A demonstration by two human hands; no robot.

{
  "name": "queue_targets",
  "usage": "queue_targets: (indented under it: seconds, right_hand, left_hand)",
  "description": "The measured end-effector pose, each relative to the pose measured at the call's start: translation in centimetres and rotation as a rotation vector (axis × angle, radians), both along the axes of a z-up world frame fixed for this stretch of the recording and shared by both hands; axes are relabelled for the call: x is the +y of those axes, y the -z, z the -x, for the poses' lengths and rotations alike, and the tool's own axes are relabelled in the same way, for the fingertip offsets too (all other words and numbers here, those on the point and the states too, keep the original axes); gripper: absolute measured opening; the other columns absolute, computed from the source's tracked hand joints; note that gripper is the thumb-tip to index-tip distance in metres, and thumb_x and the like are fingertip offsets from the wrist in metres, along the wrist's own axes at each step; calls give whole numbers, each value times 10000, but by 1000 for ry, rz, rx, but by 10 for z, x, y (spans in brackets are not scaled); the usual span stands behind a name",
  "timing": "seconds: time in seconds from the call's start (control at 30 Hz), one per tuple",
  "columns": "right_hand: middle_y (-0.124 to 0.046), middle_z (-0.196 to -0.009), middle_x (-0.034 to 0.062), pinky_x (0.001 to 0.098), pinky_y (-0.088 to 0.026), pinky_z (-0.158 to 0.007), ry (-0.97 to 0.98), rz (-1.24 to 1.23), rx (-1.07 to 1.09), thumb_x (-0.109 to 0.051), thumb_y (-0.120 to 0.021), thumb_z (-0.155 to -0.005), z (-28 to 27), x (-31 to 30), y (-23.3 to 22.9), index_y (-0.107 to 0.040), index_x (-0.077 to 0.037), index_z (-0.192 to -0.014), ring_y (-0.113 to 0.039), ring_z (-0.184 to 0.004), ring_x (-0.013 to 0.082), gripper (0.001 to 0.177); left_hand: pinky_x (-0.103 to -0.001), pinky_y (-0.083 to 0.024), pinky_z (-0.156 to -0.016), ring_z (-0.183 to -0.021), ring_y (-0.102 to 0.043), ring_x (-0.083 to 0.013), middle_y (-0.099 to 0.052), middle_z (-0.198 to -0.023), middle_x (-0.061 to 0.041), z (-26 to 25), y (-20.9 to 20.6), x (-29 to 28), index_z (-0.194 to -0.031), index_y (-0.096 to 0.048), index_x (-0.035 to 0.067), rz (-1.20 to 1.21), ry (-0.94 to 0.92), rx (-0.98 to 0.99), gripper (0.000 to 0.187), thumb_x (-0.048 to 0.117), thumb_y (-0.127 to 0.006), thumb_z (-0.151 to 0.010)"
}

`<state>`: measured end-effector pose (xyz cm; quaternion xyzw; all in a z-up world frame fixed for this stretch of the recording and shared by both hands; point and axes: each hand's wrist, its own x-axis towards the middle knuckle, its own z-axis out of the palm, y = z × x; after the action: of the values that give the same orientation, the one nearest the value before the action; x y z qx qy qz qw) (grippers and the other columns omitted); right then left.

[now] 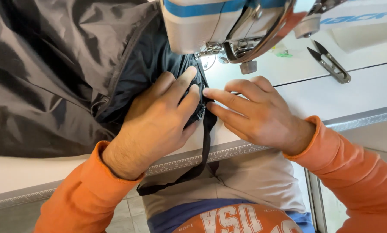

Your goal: Sewing a black strap onto a black fabric bag using an industrial sewing machine.

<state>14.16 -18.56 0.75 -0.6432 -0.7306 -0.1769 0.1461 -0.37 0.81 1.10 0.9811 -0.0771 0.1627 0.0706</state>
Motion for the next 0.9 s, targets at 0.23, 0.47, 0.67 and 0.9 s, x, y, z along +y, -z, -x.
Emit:
queue_targets:
  seconds: [0.23, 0.47, 0.67, 0.9]
  right_hand:
    - [-727, -1217, 52, 352, -411, -795, 3, -9, 59, -112, -601, -1059, 4, -5, 2, -722, -91, -989, -667, -993, 259, 141]
    - [-718, -1244, 68, 349, -448, -803, 21, 8, 67, -159, -608, -1035, 22, -14, 4, -761, -76, -1005, -673, -1021, 265, 177]
    - [-708, -1278, 110, 355, -431, -747, 35, 10, 136, -152, -529, -1047, 40, -21, 9, -726, -56, -1000, -670, -1010, 273, 224]
    - [-736, -1200, 123, 360, -441, -741, 72, -34, 164, -115, -509, -1057, 40, -22, 6, -682, -55, -1086, -678, -975, 283, 186]
  left_hand:
    - [-401, -531, -794, -1035, -582, -329, -625, -1318, -178, -3, 0, 6, -861, -598, 34, -14, 164, -53, 183, 153, -730, -905]
    - [-421, -525, -805, -979, -565, -316, -657, -1265, -165, -5, 3, 9, -877, -593, 39, 33, 180, -16, 280, 216, -807, -839]
    - [-427, -539, -810, -909, -558, -338, -687, -1200, -218, -8, 0, 9, -794, -553, 10, 118, 244, -63, 236, 82, -738, -922]
    - [-408, -548, -803, -957, -583, -323, -692, -1242, -183, -8, 1, 7, -841, -585, -25, 233, 218, -22, 228, 35, -803, -865]
